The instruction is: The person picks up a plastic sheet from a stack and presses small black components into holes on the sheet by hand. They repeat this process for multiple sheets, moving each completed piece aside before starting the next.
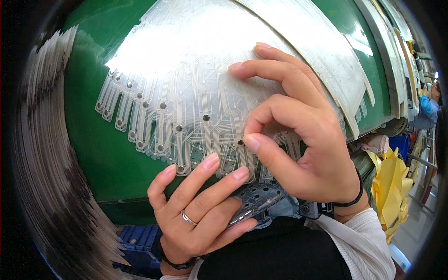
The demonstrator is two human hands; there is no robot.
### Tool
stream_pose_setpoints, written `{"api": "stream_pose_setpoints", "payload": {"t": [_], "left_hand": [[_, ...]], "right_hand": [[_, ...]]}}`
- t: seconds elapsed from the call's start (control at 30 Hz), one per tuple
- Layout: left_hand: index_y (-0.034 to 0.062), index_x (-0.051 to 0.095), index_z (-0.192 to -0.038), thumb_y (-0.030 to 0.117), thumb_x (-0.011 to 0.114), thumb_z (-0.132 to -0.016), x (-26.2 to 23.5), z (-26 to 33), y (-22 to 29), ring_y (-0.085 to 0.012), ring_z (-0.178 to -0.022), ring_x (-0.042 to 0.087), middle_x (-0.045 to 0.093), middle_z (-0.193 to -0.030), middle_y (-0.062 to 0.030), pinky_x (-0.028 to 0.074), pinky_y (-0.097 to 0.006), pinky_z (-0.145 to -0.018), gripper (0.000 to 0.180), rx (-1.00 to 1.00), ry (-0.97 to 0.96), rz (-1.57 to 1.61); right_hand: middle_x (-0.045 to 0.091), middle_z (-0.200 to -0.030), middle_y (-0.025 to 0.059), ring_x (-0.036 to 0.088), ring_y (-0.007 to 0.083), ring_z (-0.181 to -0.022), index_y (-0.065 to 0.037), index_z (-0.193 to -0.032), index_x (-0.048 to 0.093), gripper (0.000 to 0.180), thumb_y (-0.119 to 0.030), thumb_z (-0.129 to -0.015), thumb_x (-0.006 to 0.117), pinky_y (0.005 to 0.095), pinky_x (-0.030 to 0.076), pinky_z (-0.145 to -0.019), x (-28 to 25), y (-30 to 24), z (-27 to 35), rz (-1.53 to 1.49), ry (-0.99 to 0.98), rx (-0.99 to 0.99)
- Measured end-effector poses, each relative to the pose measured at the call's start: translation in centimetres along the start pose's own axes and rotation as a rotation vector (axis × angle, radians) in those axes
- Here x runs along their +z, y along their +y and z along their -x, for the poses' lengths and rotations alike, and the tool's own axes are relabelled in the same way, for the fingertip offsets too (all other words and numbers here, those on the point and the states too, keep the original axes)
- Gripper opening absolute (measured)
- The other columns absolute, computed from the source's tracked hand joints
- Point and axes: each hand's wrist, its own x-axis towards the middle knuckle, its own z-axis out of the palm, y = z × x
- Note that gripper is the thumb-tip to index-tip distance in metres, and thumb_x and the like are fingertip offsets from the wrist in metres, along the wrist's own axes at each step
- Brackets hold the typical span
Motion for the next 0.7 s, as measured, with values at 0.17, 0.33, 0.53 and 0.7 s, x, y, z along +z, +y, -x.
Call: {"api": "stream_pose_setpoints", "payload": {"t": [0.17, 0.33, 0.53, 0.7], "left_hand": [[0.0145, 0.064, -0.072, 0.058, 0.06, -0.085, 0.0, 0.1, -0.1, -0.0288, -0.118, 0.06, 0.072, -0.108, -0.0019, 0.027, -0.046, -0.109, 0.045, 0.001, 0.003, -0.003], [0.0146, 0.064, -0.072, 0.057, 0.06, -0.085, 0.1, 0.1, -0.1, -0.0288, -0.117, 0.06, 0.072, -0.108, -0.0016, 0.027, -0.046, -0.109, 0.045, 0.003, 0.006, -0.011], [0.0145, 0.064, -0.072, 0.057, 0.061, -0.085, 0.2, 0.2, 0.0, -0.0291, -0.118, 0.06, 0.072, -0.107, -0.0015, 0.027, -0.046, -0.109, 0.045, 0.005, 0.013, -0.009], [0.0142, 0.064, -0.072, 0.057, 0.061, -0.084, 0.1, 0.2, 0.0, -0.0293, -0.118, 0.06, 0.072, -0.107, -0.0017, 0.027, -0.047, -0.109, 0.045, -0.003, 0.018, -0.009]], "right_hand": [[0.054, -0.131, 0.0197, 0.037, 0.0364, -0.137, -0.003, -0.075, 0.06, 0.008, 0.005, -0.076, 0.063, 0.0262, 0.056, -0.077, 0.0, -0.1, -0.1, 0.035, 0.004, -0.018], [0.055, -0.129, 0.0202, 0.038, 0.0378, -0.136, -0.003, -0.075, 0.059, 0.01, 0.005, -0.075, 0.064, 0.0289, 0.055, -0.08, 0.3, -0.1, 0.0, 0.01, 0.017, -0.01], [0.053, -0.129, 0.0222, 0.04, 0.0409, -0.134, -0.002, -0.074, 0.058, 0.012, 0.004, -0.071, 0.068, 0.0368, 0.053, -0.088, 0.3, -0.3, 0.0, 0.091, 0.002, -0.04], [0.048, -0.133, 0.0204, 0.04, 0.0412, -0.133, -0.003, -0.082, 0.058, 0.018, 0.001, -0.071, 0.071, 0.0389, 0.049, -0.094, 0.4, -1.1, 0.1, 0.22, 0.004, 0.005]]}}
